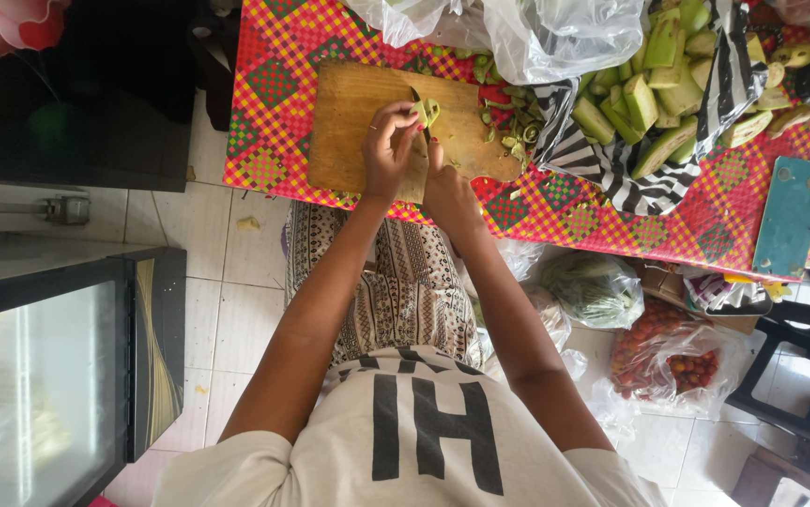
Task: The person chops green vegetables on a cutting board and places the pieces into a striped bag. They then return to the stove and use a slotted spoon to turn and remove fried fish from a pan into a metal tray.
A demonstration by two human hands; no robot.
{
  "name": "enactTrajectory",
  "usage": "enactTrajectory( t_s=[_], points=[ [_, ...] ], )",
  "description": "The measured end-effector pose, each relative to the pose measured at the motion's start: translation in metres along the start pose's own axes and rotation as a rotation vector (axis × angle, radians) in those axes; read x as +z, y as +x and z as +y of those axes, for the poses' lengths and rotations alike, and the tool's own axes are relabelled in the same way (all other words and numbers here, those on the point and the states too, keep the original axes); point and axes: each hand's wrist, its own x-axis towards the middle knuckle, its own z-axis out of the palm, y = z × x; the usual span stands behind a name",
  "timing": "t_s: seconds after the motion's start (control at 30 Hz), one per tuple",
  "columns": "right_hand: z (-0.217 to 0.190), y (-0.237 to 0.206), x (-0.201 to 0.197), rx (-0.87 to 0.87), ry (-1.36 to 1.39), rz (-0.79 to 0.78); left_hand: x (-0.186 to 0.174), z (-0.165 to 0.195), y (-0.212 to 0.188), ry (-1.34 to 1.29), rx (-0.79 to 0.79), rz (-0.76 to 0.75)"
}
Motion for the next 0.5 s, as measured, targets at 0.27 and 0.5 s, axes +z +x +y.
enactTrajectory(
  t_s=[0.27, 0.5],
  points=[
    [0.006, -0.016, 0.016, 0.007, -0.08, 0.064, 0.001, -0.009, 0.003, -0.242, -0.249, 0.117],
    [0.027, -0.026, -0.019, 0.007, 0.367, -0.008, -0.004, -0.007, 0.001, -0.398, -0.334, 0.113]
  ],
)
